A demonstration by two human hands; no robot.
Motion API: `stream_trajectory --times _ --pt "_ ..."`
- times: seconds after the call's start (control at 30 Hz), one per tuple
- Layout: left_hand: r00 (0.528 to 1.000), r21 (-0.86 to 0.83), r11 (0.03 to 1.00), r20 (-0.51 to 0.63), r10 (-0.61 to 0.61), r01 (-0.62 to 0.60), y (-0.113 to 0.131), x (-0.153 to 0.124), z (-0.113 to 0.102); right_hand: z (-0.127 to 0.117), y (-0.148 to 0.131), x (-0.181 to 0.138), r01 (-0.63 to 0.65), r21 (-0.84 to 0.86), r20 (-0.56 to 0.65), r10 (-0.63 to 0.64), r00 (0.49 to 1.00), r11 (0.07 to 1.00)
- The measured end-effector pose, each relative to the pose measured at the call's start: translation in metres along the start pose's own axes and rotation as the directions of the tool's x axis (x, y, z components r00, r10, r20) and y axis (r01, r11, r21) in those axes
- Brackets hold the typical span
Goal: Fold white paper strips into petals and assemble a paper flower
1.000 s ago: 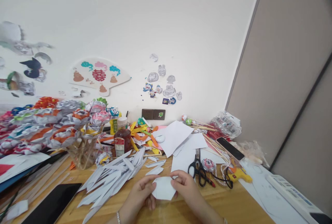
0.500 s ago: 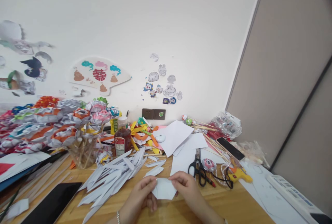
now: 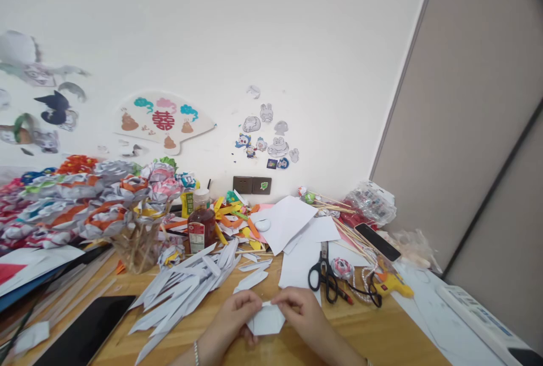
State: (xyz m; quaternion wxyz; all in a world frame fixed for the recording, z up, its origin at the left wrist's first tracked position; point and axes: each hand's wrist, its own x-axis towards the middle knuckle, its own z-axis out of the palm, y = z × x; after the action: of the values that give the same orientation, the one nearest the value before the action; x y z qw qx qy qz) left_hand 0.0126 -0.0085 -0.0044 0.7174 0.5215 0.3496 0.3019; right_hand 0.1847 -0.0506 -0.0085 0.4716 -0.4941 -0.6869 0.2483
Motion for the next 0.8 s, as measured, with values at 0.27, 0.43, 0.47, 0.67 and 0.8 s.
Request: stream_trajectory --times 0.27,0.43,0.47,0.67,0.8 --pt "1.0 0.07 0.997 0.011 0.007 -0.007 -0.0042 0.0065 -0.0029 -0.001 0.0 -0.0003 -0.084 0.124 0.056 0.077 0.995 0.989" --pt "1.0 0.121 0.992 0.0 0.016 -0.016 -0.0018 0.0034 -0.0002 0.0018 0.001 0.0009 -0.146 0.096 0.116 0.135 0.984 0.985" --pt "1.0 0.133 0.991 -0.008 0.021 -0.019 -0.0018 0.0033 0.0 0.0025 0.0004 0.001 -0.162 0.093 0.118 0.151 0.981 0.982" --pt "0.999 0.189 0.982 -0.031 0.028 -0.022 -0.0042 0.0039 -0.0001 0.0048 -0.0043 0.001 -0.238 0.121 0.11 0.225 0.968 0.964" --pt "0.999 0.203 0.979 -0.039 0.037 -0.028 -0.0037 0.0017 0.0009 0.0049 -0.0047 0.0018 -0.265 0.157 0.126 0.247 0.961 0.951"
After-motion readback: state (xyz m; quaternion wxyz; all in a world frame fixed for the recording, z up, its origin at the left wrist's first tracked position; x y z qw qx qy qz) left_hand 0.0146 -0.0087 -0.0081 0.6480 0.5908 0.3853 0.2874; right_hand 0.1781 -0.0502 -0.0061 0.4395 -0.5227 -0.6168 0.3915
